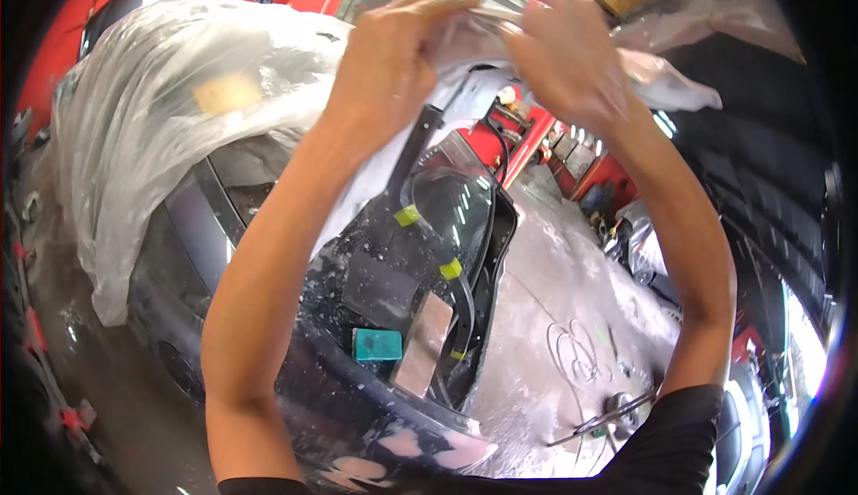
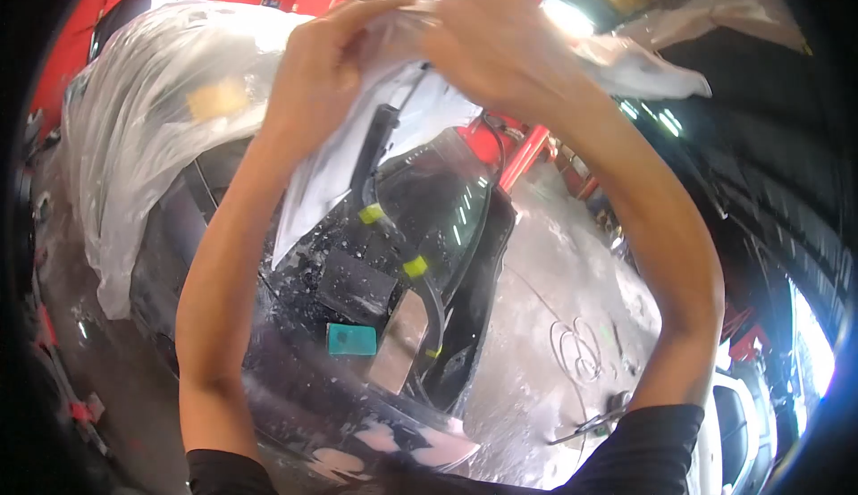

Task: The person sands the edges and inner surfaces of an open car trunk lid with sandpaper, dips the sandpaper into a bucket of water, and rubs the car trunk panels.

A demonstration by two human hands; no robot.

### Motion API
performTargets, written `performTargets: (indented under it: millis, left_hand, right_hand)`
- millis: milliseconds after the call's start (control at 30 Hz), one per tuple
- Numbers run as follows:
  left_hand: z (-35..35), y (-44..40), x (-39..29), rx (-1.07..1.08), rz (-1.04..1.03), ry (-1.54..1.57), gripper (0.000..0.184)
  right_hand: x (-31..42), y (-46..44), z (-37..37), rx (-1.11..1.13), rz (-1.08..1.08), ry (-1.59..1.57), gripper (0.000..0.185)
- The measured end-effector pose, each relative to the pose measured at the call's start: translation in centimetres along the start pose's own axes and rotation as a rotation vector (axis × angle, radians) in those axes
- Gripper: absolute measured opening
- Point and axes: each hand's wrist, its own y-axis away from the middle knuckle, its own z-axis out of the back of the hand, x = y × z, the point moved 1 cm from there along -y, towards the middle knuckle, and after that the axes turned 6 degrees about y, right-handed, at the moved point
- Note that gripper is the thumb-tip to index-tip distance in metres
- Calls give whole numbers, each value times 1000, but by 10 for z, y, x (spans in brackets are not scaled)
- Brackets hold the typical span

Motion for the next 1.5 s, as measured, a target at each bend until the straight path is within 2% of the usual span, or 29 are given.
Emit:
performTargets:
  millis: [33,133,267,300,400,433,533,567,633,733,833,967,1067,1100,1200,1233,1333,1367,1467,1500]
  left_hand:
    - [2,0,-3,6,0,-20,51]
    - [4,4,-7,63,111,-98,56]
    - [0,5,0,5,73,-27,60]
    - [-1,5,1,2,57,-15,60]
    - [0,4,-5,-18,-25,-67,59]
    - [1,5,-7,5,28,-88,59]
    - [4,4,-9,54,195,-28,61]
    - [2,3,-15,73,209,-22,57]
    - [8,-2,-23,111,224,-21,51]
    - [-1,4,-6,-57,7,-54,47]
    - [2,5,3,-39,21,2,49]
    - [-4,5,2,-54,-38,-52,48]
    - [1,6,2,-4,72,-46,62]
    - [3,6,-3,17,96,-54,62]
    - [9,-1,-26,16,48,23,47]
    - [10,-1,-25,14,50,18,47]
    - [9,2,-20,-18,28,12,48]
    - [8,3,-22,-39,0,23,48]
    - [7,2,-24,45,90,34,48]
    - [11,1,-22,85,149,28,48]
  right_hand:
    - [6,7,6,-133,-15,64,22]
    - [2,27,-1,-170,-92,160,25]
    - [10,-15,-5,-41,35,88,32]
    - [9,-7,0,-19,23,47,28]
    - [3,32,4,-111,-111,189,24]
    - [3,29,1,-134,-102,188,25]
    - [10,-2,-1,-17,14,106,33]
    - [10,-2,0,-52,30,105,32]
    - [2,29,9,-63,-35,166,28]
    - [0,31,9,-72,-34,173,25]
    - [8,0,1,-18,24,114,27]
    - [-3,38,14,-81,-56,178,25]
    - [4,12,5,-93,11,62,27]
    - [9,-2,3,68,8,92,29]
    - [5,10,5,-109,19,44,29]
    - [2,26,7,-75,-31,164,30]
    - [4,28,9,9,-95,180,39]
    - [4,13,5,-31,-2,68,38]
    - [8,-8,-3,66,36,88,29]
    - [0,9,-8,-111,59,68,28]
